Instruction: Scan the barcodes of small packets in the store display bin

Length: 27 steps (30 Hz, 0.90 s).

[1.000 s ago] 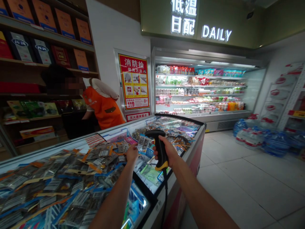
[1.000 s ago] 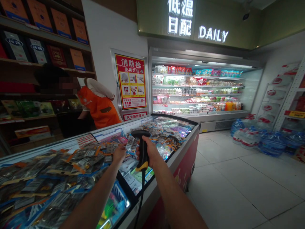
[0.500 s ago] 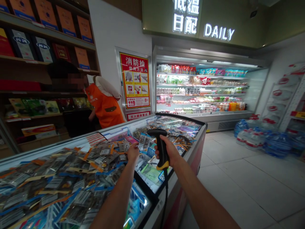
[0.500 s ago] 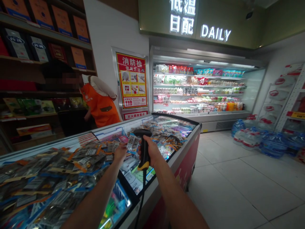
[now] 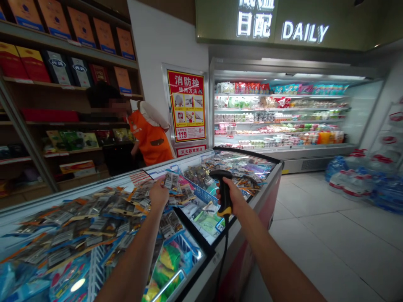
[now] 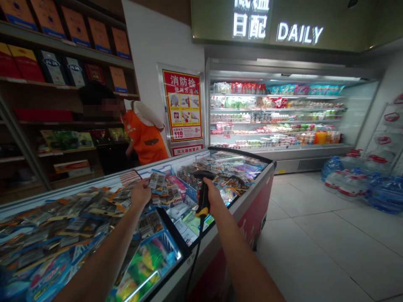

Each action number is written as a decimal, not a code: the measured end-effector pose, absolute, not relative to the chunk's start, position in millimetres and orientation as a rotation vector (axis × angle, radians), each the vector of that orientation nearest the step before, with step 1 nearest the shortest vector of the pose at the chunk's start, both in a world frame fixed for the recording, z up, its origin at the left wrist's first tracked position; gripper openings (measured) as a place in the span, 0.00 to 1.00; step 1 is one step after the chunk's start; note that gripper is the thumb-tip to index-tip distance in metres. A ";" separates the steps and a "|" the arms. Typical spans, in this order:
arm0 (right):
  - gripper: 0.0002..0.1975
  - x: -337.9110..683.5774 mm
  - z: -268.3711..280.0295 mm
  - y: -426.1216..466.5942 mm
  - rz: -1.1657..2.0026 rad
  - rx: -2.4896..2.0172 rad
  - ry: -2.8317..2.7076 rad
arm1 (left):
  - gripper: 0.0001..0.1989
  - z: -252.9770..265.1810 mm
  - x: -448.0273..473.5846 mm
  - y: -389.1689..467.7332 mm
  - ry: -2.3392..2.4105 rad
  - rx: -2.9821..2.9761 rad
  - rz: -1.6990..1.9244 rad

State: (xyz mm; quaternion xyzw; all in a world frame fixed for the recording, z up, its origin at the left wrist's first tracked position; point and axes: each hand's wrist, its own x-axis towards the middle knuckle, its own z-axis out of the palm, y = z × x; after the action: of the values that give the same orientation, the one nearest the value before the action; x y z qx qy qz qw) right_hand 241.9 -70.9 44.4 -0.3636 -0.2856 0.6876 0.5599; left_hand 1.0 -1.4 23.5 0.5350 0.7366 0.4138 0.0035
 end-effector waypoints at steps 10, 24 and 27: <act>0.12 259.8 46.1 -74.9 1.596 -0.823 -0.659 | 0.18 27.6 12.2 -21.8 2.640 1.991 1.163; 0.12 331.0 25.4 -63.9 1.349 -0.893 -0.509 | 0.22 -13.4 167.6 43.9 1.871 2.310 0.868; 0.12 339.4 21.7 -59.1 1.336 -0.907 -0.507 | 0.24 -23.3 183.4 65.7 1.839 2.240 0.793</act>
State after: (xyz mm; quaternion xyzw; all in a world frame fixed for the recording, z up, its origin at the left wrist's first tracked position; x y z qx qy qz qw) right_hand 339.4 -59.1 21.7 -0.4011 -0.2242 0.5912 0.6628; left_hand 183.4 65.7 -23.3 0.7437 0.6107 0.2634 0.0684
